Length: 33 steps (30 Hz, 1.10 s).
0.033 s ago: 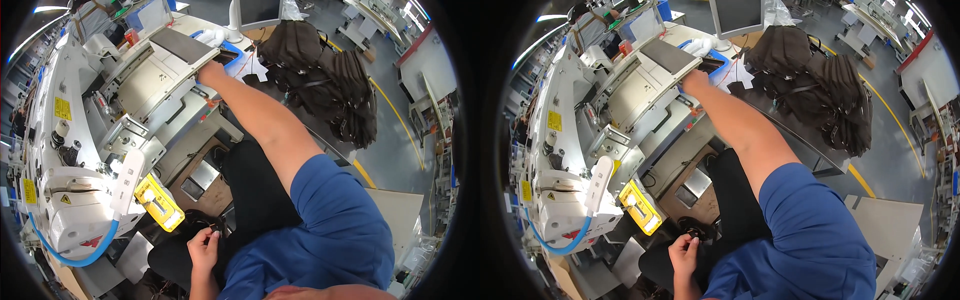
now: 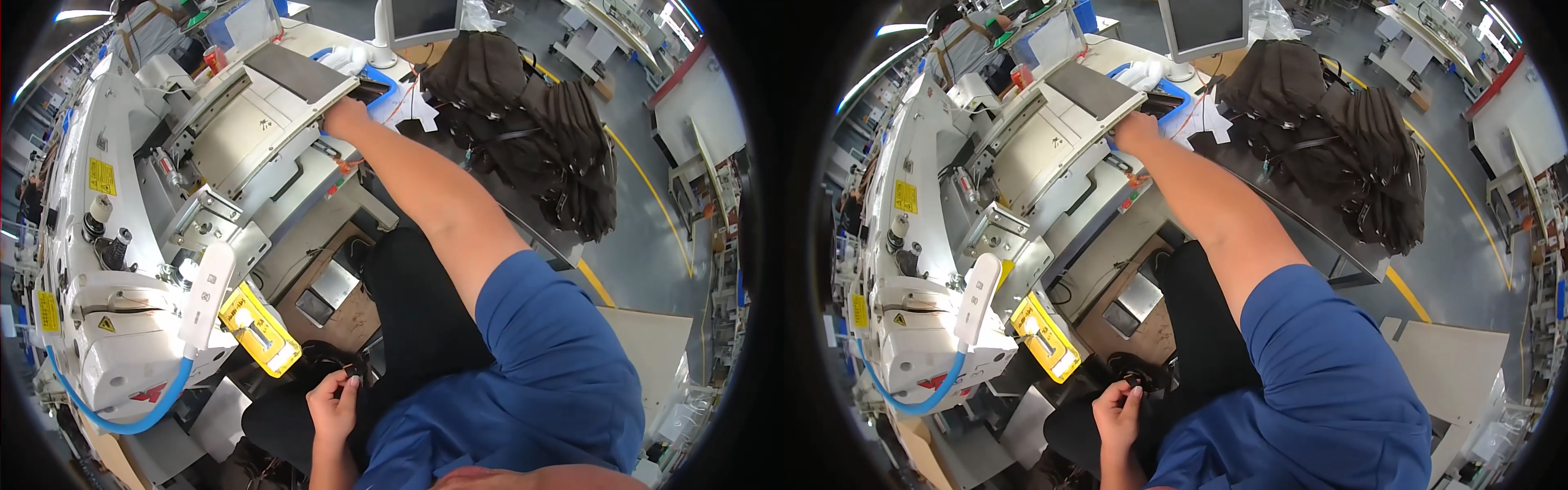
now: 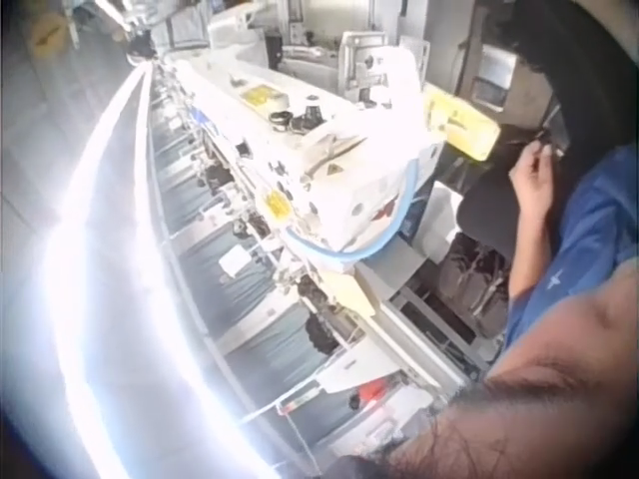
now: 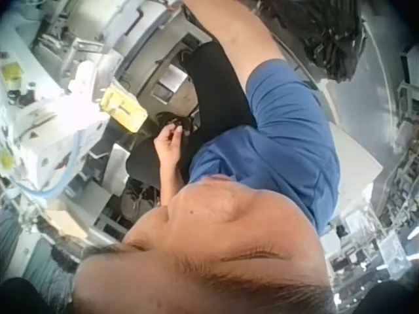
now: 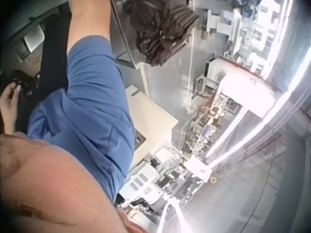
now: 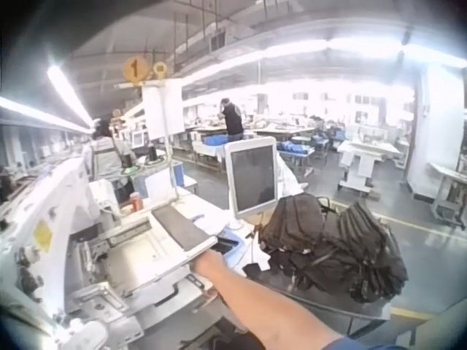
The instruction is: Sewing pieces of leather and fabric liners using an industrial sewing machine to construct a bag component.
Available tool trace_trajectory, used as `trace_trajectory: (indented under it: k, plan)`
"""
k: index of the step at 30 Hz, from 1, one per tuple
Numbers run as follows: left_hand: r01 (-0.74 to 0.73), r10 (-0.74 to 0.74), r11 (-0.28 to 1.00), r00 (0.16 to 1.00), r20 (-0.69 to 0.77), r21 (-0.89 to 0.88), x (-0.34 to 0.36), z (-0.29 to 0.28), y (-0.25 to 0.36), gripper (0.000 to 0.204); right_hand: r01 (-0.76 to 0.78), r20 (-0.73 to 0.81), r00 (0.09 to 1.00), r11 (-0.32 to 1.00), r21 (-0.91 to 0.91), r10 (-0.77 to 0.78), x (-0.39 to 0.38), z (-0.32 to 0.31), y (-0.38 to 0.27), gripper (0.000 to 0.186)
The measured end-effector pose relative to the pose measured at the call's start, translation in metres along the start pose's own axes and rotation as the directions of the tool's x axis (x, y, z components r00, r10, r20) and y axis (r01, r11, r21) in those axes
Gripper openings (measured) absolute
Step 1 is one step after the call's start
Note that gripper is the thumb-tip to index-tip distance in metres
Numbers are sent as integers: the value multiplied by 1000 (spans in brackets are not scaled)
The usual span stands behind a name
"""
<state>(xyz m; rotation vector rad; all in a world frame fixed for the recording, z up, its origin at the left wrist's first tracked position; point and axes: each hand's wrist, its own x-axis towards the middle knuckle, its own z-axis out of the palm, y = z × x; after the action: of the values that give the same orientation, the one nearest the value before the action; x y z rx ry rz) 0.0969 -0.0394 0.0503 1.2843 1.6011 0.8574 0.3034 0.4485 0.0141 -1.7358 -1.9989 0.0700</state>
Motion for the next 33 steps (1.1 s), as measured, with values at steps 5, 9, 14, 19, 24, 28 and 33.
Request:
trace_trajectory:
  k: [5, 9, 14, 19, 24, 28, 33]
  plan:
    - [-40, 40, 999, 998, 38, 3, 2, 9, 3, 11, -44, 151, 988, 999, -10, 46, 7, -10, 11, 32]
    - [-49, 49, 999, 998, 27, 12, -5, 10, 2, 11, -66, 160, 985, 997, -30, 70, -15, -25, -7, 29]
    - [-68, 68, 998, 998, 9, 16, -4, 4, 1, 10, 90, -133, 991, 878, 469, -30, -121, -46, -18, 16]
    - [27, -23, 998, 998, 62, -59, -2, 2, -2, 11, -392, 543, 714, 391, 833, -442, -259, -94, -49, 18]
    - [-21, 25, 998, 998, 58, -57, 5, 5, 6, 12, -496, 556, 537, 295, 816, -634, -304, -151, -83, 15]
    - [-3, 19, 989, 994, 104, -149, -1, 5, 16, 13, -397, 548, 551, 380, 835, -629, -312, -163, -89, 15]
    - [-68, 83, 986, 992, 96, -151, -10, 3, 15, 11, -539, 596, 510, 310, 783, -620, -324, -166, -94, 15]
